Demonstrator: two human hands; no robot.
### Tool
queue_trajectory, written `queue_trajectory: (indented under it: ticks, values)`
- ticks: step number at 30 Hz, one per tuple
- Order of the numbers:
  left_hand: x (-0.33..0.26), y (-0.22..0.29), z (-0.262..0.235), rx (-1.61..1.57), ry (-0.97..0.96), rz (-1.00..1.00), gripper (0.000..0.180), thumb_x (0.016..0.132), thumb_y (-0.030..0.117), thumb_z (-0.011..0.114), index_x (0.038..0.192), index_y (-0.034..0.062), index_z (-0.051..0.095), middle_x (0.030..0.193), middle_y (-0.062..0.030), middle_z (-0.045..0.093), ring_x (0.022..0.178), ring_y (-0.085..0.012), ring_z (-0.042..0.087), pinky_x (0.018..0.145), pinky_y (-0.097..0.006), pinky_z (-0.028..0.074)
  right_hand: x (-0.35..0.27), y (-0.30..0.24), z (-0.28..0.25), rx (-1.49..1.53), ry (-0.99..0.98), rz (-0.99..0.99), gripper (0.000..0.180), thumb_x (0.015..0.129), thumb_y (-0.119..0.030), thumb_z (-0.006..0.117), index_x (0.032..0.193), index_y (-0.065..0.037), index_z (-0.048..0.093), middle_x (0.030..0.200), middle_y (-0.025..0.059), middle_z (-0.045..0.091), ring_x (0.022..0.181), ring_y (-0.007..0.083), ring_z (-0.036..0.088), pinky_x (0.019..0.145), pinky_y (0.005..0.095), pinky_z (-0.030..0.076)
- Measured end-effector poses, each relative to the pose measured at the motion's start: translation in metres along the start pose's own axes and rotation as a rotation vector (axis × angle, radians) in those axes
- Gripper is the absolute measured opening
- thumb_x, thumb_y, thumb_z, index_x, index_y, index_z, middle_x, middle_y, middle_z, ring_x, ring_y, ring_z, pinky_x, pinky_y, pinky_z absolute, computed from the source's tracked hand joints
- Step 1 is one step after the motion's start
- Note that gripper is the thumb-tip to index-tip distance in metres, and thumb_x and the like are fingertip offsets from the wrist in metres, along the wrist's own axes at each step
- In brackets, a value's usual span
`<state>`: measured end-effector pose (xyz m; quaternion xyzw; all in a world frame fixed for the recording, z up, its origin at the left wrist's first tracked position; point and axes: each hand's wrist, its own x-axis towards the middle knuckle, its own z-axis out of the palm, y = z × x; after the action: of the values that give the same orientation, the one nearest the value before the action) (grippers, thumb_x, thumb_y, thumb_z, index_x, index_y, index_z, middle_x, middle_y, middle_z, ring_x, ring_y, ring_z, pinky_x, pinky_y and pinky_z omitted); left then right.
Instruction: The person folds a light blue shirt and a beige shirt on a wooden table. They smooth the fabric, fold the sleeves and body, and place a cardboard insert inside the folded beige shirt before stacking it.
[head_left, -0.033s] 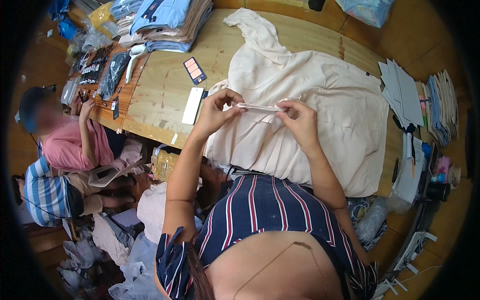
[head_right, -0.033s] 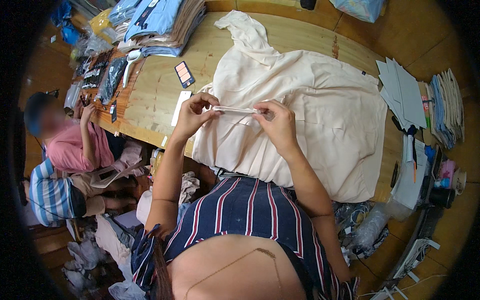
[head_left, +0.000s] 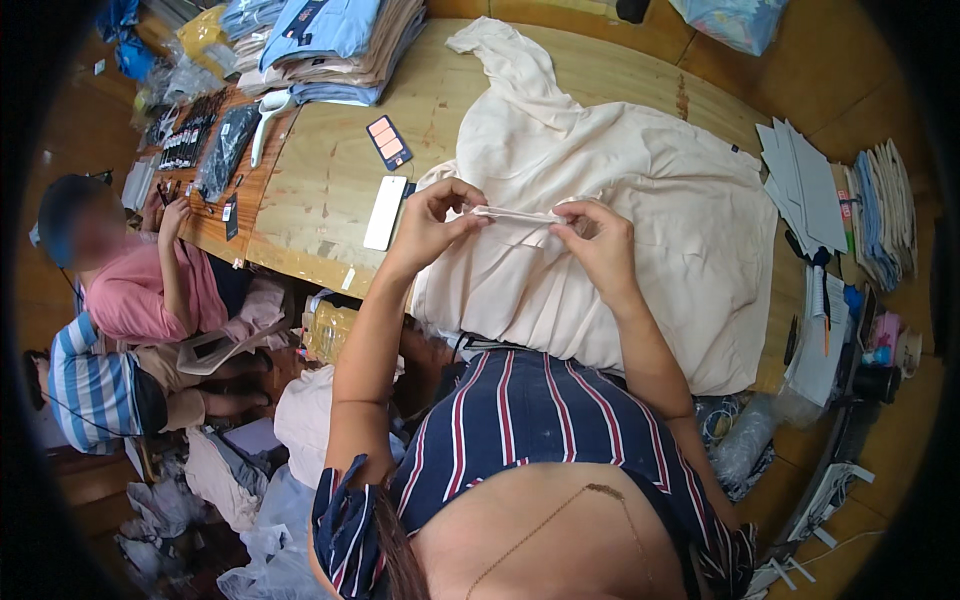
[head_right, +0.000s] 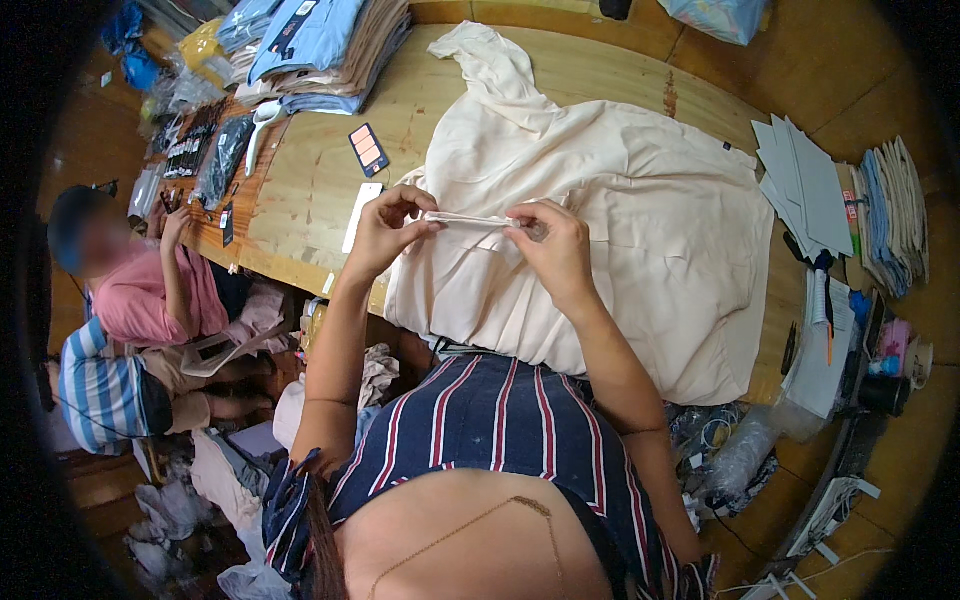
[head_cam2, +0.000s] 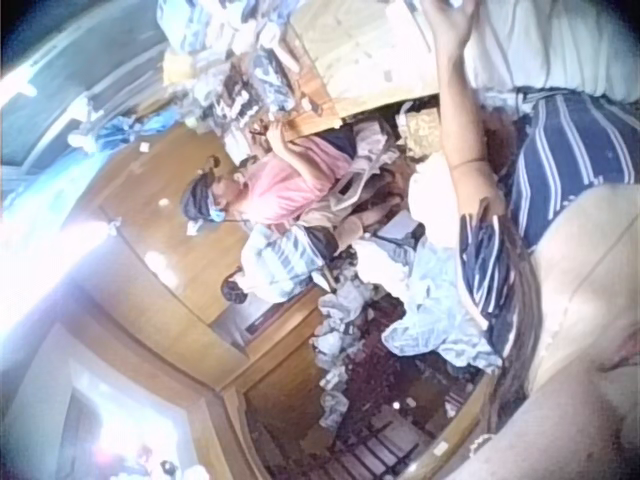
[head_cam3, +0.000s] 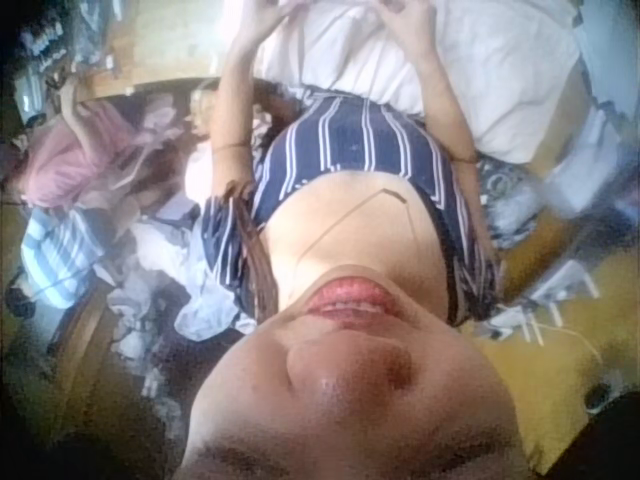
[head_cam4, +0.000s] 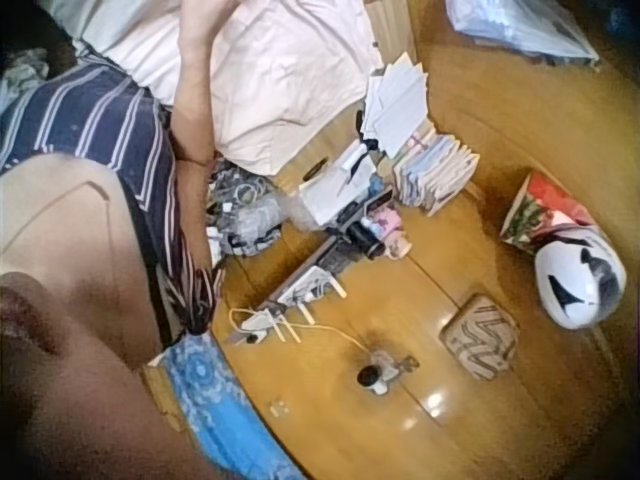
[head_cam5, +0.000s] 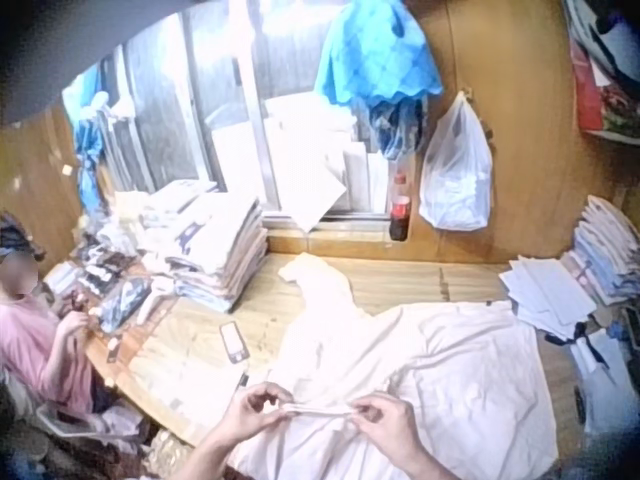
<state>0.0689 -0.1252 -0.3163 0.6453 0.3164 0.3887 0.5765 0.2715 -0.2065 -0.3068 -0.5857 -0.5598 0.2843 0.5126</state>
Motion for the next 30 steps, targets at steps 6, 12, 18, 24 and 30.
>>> queue_trajectory:
  ticks: [6, 12, 18, 24, 30]
  values:
    - [0.003, 0.003, -0.004, -0.040, 0.032, -0.127, 0.016, 0.064, -0.002, 0.067, 0.077, -0.0004, 0.058, 0.075, -0.0039, 0.058, 0.068, -0.0086, 0.051, 0.064, -0.021, 0.041, 0.003, -0.003, 0.000, -0.013, -0.007, 0.002, 0.016, 0.063, 0.000, 0.065, 0.077, 0.001, 0.060, 0.073, 0.0070, 0.060, 0.067, 0.0130, 0.055, 0.063, 0.0229, 0.043]
    - [0.004, 0.003, -0.004, 0.060, 0.032, -0.195, 0.017, 0.063, 0.000, 0.068, 0.076, 0.0003, 0.057, 0.074, -0.0027, 0.057, 0.068, -0.0078, 0.051, 0.063, -0.020, 0.040, 0.005, 0.006, 0.004, 0.002, 0.006, 0.014, 0.014, 0.063, 0.000, 0.065, 0.077, 0.000, 0.061, 0.072, 0.0048, 0.059, 0.066, 0.0103, 0.053, 0.062, 0.0211, 0.041]
    - [0.004, 0.011, 0.014, 0.246, 0.078, 0.074, 0.015, 0.064, 0.002, 0.067, 0.075, 0.0022, 0.056, 0.072, -0.0008, 0.055, 0.066, -0.0071, 0.048, 0.059, -0.020, 0.037, 0.001, 0.023, 0.005, 0.012, 0.023, 0.025, 0.014, 0.063, 0.001, 0.065, 0.077, 0.000, 0.061, 0.072, 0.0042, 0.058, 0.064, 0.0087, 0.051, 0.059, 0.0201, 0.040]
    - [0.010, -0.013, 0.011, 0.576, -0.007, 0.096, 0.013, 0.070, 0.003, 0.061, 0.081, -0.0021, 0.056, 0.076, -0.0085, 0.058, 0.075, -0.0148, 0.054, 0.070, -0.025, 0.042, -0.004, 0.060, 0.015, 0.026, 0.058, -0.043, 0.017, 0.063, 0.000, 0.063, 0.080, -0.003, 0.060, 0.078, 0.0057, 0.058, 0.073, 0.0133, 0.053, 0.068, 0.0242, 0.042]
    - [0.000, -0.047, -0.002, 0.643, 0.150, -0.120, 0.006, 0.072, 0.004, 0.060, 0.077, 0.0011, 0.059, 0.069, -0.0075, 0.059, 0.059, -0.0118, 0.053, 0.052, -0.026, 0.038, -0.019, 0.083, -0.036, -0.231, 0.159, -0.085, 0.027, 0.064, -0.005, 0.063, 0.090, -0.005, 0.058, 0.090, 0.0120, 0.055, 0.090, 0.0250, 0.051, 0.079, 0.0335, 0.041]
